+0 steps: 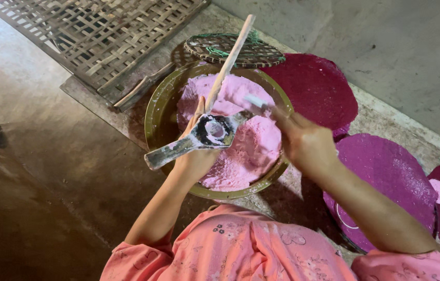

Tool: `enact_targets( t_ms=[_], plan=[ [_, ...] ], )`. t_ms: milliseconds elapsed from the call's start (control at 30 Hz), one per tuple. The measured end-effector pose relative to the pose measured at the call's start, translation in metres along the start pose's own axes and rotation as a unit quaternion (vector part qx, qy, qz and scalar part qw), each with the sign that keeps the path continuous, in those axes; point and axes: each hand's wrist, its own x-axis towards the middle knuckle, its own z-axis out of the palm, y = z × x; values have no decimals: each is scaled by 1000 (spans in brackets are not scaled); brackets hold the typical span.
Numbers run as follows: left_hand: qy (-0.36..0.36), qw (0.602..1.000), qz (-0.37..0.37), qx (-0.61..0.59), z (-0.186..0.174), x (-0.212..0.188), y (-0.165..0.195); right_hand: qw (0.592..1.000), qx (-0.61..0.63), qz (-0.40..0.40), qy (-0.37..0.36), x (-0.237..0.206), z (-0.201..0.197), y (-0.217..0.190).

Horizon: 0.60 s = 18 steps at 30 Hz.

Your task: The person sits at a low table and presses pink paste from a large basin into a handheld mold press, extruding round pink cakes onto magenta trays. They repeatedly fill the mold, press the plunger to release a formed cake, and place finished cakes onto stacked trays.

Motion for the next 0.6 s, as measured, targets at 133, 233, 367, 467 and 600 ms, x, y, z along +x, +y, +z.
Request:
enact_targets(
  t_ms=[133, 233, 367, 467, 600],
  plan=[
    [-11, 997, -49, -54, -1, -3, 0, 998, -14, -58, 2, -2, 2, -4],
    [-31, 984, -125, -125, -2, -5, 4, 999, -18, -26, 16, -3, 2, -7],
    [-32, 968, -183, -165, -3, -7, 4, 999, 0, -32, -18, -1, -2, -9],
    [-20, 977, -158, -142, -4, -9, 0, 996, 90, 1, 1, 3, -9, -6],
    [10, 993, -70, -99, -1, -12, -5, 992, 116, 57, 1, 3, -12, 0]
  ],
)
